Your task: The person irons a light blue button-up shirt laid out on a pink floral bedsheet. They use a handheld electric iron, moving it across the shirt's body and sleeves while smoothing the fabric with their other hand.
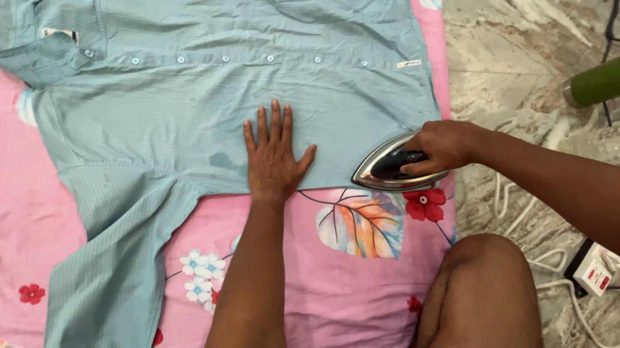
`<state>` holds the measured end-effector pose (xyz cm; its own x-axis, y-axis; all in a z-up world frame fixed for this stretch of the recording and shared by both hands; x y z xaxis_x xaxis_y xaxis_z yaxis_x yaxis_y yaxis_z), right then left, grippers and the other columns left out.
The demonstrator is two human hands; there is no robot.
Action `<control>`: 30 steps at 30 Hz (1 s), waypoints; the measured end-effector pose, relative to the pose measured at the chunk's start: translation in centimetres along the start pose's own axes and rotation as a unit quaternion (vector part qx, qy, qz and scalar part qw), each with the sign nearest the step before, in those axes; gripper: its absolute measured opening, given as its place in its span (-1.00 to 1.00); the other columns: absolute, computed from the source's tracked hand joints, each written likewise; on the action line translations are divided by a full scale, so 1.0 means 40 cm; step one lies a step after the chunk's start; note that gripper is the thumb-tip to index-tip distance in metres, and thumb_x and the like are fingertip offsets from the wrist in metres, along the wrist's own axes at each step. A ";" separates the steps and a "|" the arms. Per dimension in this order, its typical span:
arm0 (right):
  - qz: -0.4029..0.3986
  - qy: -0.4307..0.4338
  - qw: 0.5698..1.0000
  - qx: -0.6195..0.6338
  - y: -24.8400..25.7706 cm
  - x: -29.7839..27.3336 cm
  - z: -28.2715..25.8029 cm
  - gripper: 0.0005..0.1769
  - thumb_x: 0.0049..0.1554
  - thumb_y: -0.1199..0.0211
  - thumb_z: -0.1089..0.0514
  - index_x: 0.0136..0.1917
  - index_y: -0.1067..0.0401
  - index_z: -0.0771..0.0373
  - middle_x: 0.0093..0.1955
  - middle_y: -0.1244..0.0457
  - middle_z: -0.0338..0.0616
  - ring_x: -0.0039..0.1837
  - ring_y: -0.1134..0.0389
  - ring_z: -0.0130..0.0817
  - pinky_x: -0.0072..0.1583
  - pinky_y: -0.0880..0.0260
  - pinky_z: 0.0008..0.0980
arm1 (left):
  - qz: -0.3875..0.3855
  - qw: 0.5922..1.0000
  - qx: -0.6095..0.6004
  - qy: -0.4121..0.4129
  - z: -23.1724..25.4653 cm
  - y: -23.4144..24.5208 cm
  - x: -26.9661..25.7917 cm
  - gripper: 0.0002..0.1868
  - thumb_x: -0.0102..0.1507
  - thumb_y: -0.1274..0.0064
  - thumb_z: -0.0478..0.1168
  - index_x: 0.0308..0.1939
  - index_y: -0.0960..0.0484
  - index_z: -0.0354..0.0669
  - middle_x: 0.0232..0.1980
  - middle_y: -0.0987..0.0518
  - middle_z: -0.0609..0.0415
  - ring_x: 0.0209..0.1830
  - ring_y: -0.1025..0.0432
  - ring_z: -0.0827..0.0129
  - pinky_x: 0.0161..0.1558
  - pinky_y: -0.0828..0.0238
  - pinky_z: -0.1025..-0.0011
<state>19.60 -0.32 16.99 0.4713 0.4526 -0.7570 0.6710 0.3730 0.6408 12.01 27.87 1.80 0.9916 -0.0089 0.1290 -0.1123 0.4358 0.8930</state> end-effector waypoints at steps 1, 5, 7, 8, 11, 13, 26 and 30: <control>-0.002 -0.006 1.000 0.016 -0.002 0.002 -0.004 -0.48 0.05 -0.20 -0.31 -0.10 -0.60 0.16 -0.26 -0.42 0.10 -0.16 -0.45 0.07 -0.02 -0.45 -0.02 | -0.001 1.000 0.001 0.001 -0.002 0.002 -0.005 -0.04 0.29 0.11 0.33 0.62 -0.04 -0.10 0.67 0.00 0.00 0.66 0.15 0.06 0.58 0.35 -0.08; 0.009 -0.038 0.998 0.046 -0.011 0.018 -0.017 -0.45 0.07 -0.20 -0.32 -0.06 -0.62 0.19 -0.19 -0.43 0.13 -0.11 -0.47 0.08 0.03 -0.46 -0.03 | 0.004 1.000 0.000 -0.002 0.005 -0.005 0.000 -0.06 0.29 0.10 0.29 0.61 -0.05 -0.13 0.67 -0.01 -0.02 0.66 0.14 0.04 0.57 0.35 -0.09; 0.018 -0.041 0.997 0.055 -0.020 0.032 -0.033 -0.41 0.09 -0.20 -0.34 -0.06 -0.62 0.23 -0.17 -0.43 0.16 -0.09 -0.47 0.09 0.05 -0.46 -0.04 | 0.006 1.000 0.002 -0.007 -0.004 -0.003 -0.002 -0.07 0.30 0.10 0.26 0.61 -0.06 -0.13 0.67 -0.02 -0.03 0.66 0.13 0.04 0.57 0.35 -0.09; 0.022 -0.037 0.997 0.060 -0.019 0.035 -0.035 -0.39 0.10 -0.20 -0.35 -0.07 -0.61 0.25 -0.17 -0.42 0.18 -0.09 -0.46 0.10 0.05 -0.46 -0.04 | 0.010 1.000 0.001 -0.008 -0.005 -0.003 -0.002 -0.08 0.30 0.09 0.24 0.61 -0.07 -0.13 0.67 -0.02 -0.03 0.67 0.13 0.04 0.58 0.35 -0.08; 0.027 -0.043 0.996 0.078 -0.020 0.017 -0.033 -0.40 0.09 -0.19 -0.34 -0.04 -0.61 0.24 -0.16 -0.42 0.17 -0.08 -0.46 0.11 0.05 -0.45 -0.03 | 0.017 1.000 -0.001 -0.012 -0.008 -0.004 -0.003 -0.11 0.32 0.10 0.20 0.62 -0.09 -0.14 0.68 -0.03 -0.05 0.67 0.11 0.05 0.59 0.35 -0.08; 0.017 -0.044 0.995 0.084 -0.019 0.005 -0.030 -0.42 0.07 -0.19 -0.32 -0.02 -0.61 0.21 -0.15 -0.43 0.16 -0.09 -0.46 0.10 0.04 -0.44 -0.03 | 0.012 1.000 -0.002 -0.008 -0.007 -0.002 -0.005 -0.12 0.32 0.10 0.19 0.62 -0.10 -0.15 0.67 -0.04 -0.05 0.67 0.11 0.06 0.58 0.35 -0.08; 0.021 -0.031 0.995 0.091 0.006 0.058 -0.143 -0.30 0.09 -0.16 -0.40 -0.10 -0.59 0.33 -0.16 -0.40 0.22 -0.09 -0.45 0.11 0.04 -0.43 -0.01 | 0.030 0.999 -0.043 -0.012 -0.057 -0.065 0.000 -0.34 0.47 0.27 -0.07 0.65 -0.08 -0.14 0.71 -0.04 -0.05 0.72 0.08 0.19 0.63 0.31 -0.01; 0.025 -0.030 0.994 0.097 -0.009 0.015 -0.098 -0.32 0.08 -0.17 -0.37 -0.09 -0.60 0.33 -0.15 -0.42 0.21 -0.09 -0.47 0.10 0.06 -0.45 -0.03 | -0.013 0.997 -0.006 -0.079 -0.114 -0.002 0.003 -0.24 0.41 0.19 0.13 0.60 -0.10 -0.14 0.66 -0.04 -0.09 0.65 0.09 0.10 0.54 0.31 -0.03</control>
<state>17.38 2.99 16.80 0.5367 0.4157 -0.7342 0.7407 0.1845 0.6460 12.44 31.95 -0.24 0.9717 -0.1615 0.1727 -0.0844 0.4451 0.8915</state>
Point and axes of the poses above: each hand's wrist, its own x-axis towards the middle knuckle, its own y-axis out of the back of the hand, z = x × y, the point moved 1 cm from there along x, towards the middle knuckle
